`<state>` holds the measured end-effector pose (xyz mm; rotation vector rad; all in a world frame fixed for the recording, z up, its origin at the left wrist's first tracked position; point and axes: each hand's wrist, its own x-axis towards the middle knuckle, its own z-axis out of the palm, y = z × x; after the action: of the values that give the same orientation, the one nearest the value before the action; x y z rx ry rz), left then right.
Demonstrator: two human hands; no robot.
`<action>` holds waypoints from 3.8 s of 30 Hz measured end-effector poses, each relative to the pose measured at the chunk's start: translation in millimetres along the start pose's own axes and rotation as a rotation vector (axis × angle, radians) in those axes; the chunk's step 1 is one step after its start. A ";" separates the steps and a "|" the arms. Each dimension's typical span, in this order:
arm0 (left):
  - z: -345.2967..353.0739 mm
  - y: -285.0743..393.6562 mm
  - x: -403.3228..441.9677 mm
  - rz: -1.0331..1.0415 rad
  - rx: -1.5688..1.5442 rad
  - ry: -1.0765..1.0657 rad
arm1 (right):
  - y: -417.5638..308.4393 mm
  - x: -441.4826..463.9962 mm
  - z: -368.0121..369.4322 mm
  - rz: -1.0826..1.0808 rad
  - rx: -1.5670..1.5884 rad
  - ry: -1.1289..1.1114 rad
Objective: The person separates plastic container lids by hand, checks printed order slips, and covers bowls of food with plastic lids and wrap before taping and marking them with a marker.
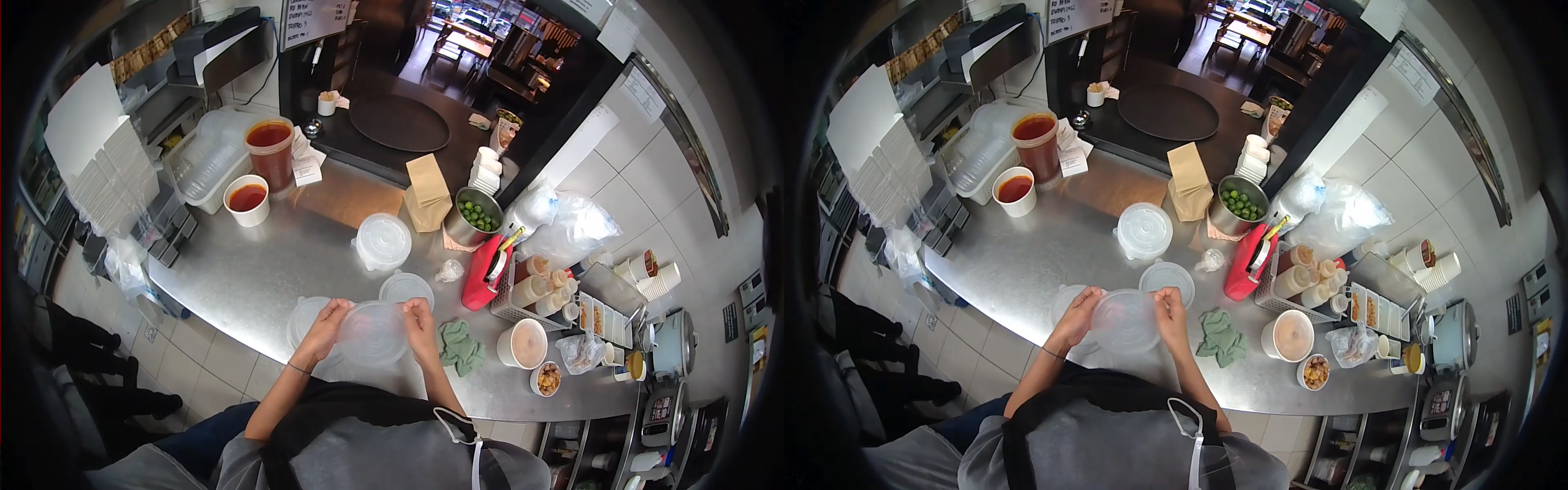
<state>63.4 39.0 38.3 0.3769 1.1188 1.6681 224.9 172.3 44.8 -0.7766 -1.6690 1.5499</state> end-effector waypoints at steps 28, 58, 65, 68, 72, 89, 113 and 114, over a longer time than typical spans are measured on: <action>-77.4 -20.8 -66.8 0.089 1.092 0.200 | 52.6 7.2 51.4 0.004 -0.406 -0.780; -72.3 0.5 2.5 0.380 1.348 0.598 | 34.7 11.7 -30.1 0.023 -1.055 -0.381; -39.4 21.1 -7.2 0.712 1.350 0.495 | 30.5 24.0 -31.8 -0.077 -1.092 -0.050; -24.0 19.9 -6.6 0.760 1.298 0.358 | 56.2 26.7 -34.2 -0.063 -1.122 -0.105; -5.5 5.2 -9.9 0.676 1.189 0.118 | 54.6 4.6 -18.5 -0.191 -1.096 -0.184; 21.2 -13.3 -16.3 0.355 0.954 -0.011 | -19.3 -16.6 17.6 -0.383 -0.659 -0.161; 24.2 -17.6 -18.8 0.383 0.857 0.015 | -23.1 -20.4 20.2 -0.327 -0.492 -0.061; 25.8 -15.5 -19.8 0.386 0.887 0.019 | -19.4 -20.3 17.3 -0.327 -0.502 -0.082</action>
<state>98.6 34.5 44.2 1.1958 1.8564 1.3956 222.7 144.0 61.7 -0.6460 -2.1597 0.9582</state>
